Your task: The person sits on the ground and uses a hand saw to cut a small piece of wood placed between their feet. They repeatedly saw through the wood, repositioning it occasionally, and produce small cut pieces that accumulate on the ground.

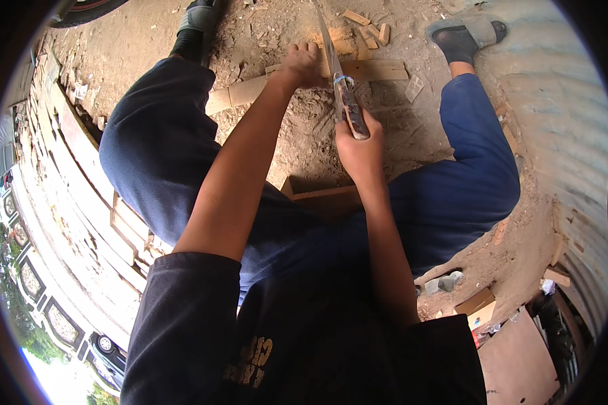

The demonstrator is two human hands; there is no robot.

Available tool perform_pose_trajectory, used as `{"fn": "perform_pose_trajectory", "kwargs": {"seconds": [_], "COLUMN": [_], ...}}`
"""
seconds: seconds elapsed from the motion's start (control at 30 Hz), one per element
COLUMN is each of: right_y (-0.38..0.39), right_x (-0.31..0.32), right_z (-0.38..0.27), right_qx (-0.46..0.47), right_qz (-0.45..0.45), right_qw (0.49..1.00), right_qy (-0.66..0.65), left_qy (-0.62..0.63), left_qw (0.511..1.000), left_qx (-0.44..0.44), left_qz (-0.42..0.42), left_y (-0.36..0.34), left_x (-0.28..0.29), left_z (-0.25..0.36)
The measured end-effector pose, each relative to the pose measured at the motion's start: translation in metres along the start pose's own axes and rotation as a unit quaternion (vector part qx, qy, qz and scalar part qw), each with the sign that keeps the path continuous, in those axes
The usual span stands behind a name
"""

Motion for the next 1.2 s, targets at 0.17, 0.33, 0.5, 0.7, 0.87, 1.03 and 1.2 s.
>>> {"fn": "perform_pose_trajectory", "kwargs": {"seconds": [0.17, 0.33, 0.5, 0.7, 0.87, 1.03, 1.2], "right_y": [0.055, -0.01, 0.039, -0.004, 0.02, 0.037, 0.005], "right_x": [0.017, -0.002, 0.017, -0.008, 0.011, 0.02, 0.018], "right_z": [-0.014, -0.009, -0.02, -0.009, -0.02, -0.012, -0.031], "right_qx": [0.082, -0.017, 0.078, 0.005, 0.079, 0.035, -0.013], "right_qz": [0.054, -0.015, 0.063, -0.015, 0.053, 0.052, -0.003], "right_qw": [0.995, 0.999, 0.995, 0.999, 0.995, 0.998, 1.0], "right_qy": [-0.01, 0.027, -0.011, 0.037, 0.038, -0.008, -0.027], "left_qy": [0.042, 0.011, 0.029, 0.043, 0.013, 0.006, 0.011], "left_qw": [0.998, 1.0, 0.999, 0.998, 0.999, 0.999, 0.999], "left_qx": [0.042, 0.021, 0.031, 0.046, 0.029, 0.035, 0.033], "left_qz": [0.027, -0.007, 0.016, 0.006, -0.005, -0.029, 0.007], "left_y": [-0.003, -0.009, -0.009, -0.011, 0.009, 0.001, -0.004], "left_x": [-0.004, -0.011, -0.005, -0.015, 0.02, 0.004, 0.002], "left_z": [-0.01, -0.006, -0.008, -0.015, 0.001, -0.003, -0.01]}}
Point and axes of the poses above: each hand's wrist, its own y-axis away from the middle knuckle, its own x-axis out of the back of the hand, z = x × y, the point moved 9 cm from there along -y, towards the middle knuckle, and after that the axes turned 11 degrees about x, right-handed, at the moved point
